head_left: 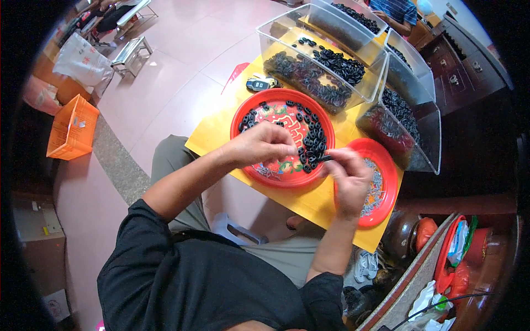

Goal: The person assembles small plastic components by picking up pieces from a tray and connecting them together by hand.

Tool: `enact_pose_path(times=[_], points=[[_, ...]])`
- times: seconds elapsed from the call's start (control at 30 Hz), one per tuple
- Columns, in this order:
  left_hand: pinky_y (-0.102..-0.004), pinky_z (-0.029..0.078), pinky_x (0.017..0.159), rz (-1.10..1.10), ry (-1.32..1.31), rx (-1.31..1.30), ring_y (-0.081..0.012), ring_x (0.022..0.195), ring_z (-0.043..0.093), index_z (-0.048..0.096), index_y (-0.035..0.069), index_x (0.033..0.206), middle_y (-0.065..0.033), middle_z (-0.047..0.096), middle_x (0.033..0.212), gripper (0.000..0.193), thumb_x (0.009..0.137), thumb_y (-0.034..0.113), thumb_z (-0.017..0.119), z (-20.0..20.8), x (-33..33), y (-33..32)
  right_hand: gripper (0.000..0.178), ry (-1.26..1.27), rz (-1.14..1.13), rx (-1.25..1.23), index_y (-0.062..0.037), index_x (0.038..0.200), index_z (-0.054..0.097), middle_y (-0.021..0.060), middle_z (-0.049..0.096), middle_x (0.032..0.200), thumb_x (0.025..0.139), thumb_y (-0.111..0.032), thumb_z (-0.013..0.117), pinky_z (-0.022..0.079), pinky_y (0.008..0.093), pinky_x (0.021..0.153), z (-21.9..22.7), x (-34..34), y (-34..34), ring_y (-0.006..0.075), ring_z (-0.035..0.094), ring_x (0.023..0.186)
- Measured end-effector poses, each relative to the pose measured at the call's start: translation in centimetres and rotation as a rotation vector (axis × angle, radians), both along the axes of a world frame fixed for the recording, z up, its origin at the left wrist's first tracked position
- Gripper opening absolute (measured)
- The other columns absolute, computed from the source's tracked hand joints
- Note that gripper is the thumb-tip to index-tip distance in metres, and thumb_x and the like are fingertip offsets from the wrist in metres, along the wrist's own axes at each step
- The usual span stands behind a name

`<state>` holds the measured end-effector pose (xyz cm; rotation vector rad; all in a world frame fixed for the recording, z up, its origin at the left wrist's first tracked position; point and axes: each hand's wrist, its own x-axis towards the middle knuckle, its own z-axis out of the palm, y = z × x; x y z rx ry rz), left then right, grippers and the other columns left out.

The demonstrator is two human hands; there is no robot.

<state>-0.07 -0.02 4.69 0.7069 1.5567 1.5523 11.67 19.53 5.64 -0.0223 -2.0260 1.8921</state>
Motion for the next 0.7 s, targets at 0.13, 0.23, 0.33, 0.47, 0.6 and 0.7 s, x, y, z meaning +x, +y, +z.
enact_pose_path(times=[0.13,0.23,0.33,0.47,0.6,0.7], points=[[-0.0237,0.042,0.048,0.135,0.182,-0.08,-0.0066,0.051,0.05,0.062,0.004,0.079,-0.0001,0.055,0.062,0.015,0.085,0.017,0.063,-3.0,-1.7,-2.0,0.021,0.153,-0.493,0.28,0.001,0.099,0.064,0.0052,0.061,0.077,0.08,0.008,0.058,0.049,0.0216,0.055,4.2,-1.1,7.1,0.0092,0.058,0.063],[-0.0394,0.049,0.062,0.183,0.657,-0.233,-0.028,0.064,0.061,0.06,0.0,0.079,-0.014,0.057,0.068,0.011,0.078,0.011,0.063,-2.8,-1.1,-1.9,0.022,0.16,-0.71,0.535,0.0003,0.103,0.064,0.0056,0.063,0.077,0.082,0.002,0.059,0.049,0.0236,0.055,5.8,-3.0,14.2,0.0111,0.058,0.063],[-0.0424,0.048,0.067,0.251,1.042,-0.299,-0.0328,0.074,0.061,0.059,0.001,0.076,-0.0153,0.059,0.074,0.01,0.077,0.01,0.061,-2.3,-0.6,-1.6,0.024,0.091,-0.794,0.828,0.0004,0.105,0.064,0.0096,0.065,0.082,0.082,-0.001,0.06,0.05,0.0284,0.059,6.2,-4.4,19.6,0.0159,0.06,0.065],[-0.0429,0.048,0.069,0.305,1.017,-0.306,-0.0332,0.079,0.06,0.059,0.003,0.076,-0.0154,0.059,0.078,0.007,0.075,0.01,0.059,-2.1,-0.9,-2.6,0.025,0.225,-0.887,1.095,0.0002,0.105,0.063,0.0152,0.064,0.087,0.079,-0.003,0.061,0.05,0.0348,0.067,6.0,-4.3,16.8,0.0252,0.062,0.074],[-0.0424,0.048,0.069,0.292,1.029,-0.377,-0.0329,0.081,0.06,0.059,0.002,0.075,-0.015,0.058,0.079,0.007,0.075,0.01,0.059,-3.2,-1.1,-3.8,0.012,0.347,-0.638,1.035,-0.0023,0.089,0.064,0.0119,0.06,0.078,0.078,0.001,0.062,0.048,0.0353,0.065,3.4,-2.7,7.1,0.0256,0.06,0.072],[-0.0418,0.047,0.069,0.311,1.102,-0.37,-0.033,0.082,0.059,0.058,0.002,0.076,-0.0148,0.058,0.08,0.007,0.076,0.009,0.058,-3.4,-1.1,-3.9,0.007,0.239,-0.276,1.02,-0.0027,0.081,0.06,0.0137,0.055,0.072,0.076,0.002,0.061,0.045,0.0404,0.059,-1.1,-2.9,2.8,0.0301,0.056,0.065]])
